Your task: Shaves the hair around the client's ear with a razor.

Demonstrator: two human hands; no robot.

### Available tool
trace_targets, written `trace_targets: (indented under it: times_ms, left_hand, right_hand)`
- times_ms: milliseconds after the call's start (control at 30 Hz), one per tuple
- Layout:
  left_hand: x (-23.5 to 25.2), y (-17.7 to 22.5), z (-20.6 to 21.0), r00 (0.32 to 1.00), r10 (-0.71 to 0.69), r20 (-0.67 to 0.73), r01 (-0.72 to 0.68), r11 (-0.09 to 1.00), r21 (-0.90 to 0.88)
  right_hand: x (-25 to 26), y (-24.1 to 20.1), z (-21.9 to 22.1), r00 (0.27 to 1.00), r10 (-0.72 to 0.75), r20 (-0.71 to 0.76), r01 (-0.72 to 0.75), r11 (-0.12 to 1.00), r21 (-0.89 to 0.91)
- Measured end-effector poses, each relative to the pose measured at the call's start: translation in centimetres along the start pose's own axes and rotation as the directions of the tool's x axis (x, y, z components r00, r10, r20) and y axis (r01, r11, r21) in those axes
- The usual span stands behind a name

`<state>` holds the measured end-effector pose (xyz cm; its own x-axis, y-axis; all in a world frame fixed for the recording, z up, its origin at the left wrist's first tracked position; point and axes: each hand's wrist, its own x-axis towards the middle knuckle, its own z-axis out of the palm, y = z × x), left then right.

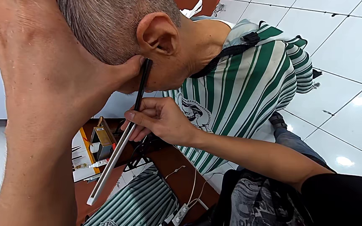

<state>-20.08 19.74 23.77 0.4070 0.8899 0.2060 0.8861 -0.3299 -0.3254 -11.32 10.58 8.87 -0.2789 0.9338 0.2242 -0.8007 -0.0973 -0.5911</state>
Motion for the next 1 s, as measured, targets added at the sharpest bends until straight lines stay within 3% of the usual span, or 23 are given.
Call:
trace_targets:
  times_ms: [400,1000]
  left_hand:
    - [0.05,0.09,-0.06,1.0,0.007,-0.002,-0.007,1.0,0.007]
    - [0.11,-0.8,0.72,0.999,-0.035,0.012,0.036,0.998,-0.043]
  right_hand:
    - [-0.47,-0.17,-0.25,0.997,-0.074,0.029,0.073,0.997,0.007]
    - [0.27,-0.22,-0.34,0.997,-0.041,0.059,0.038,0.998,0.043]
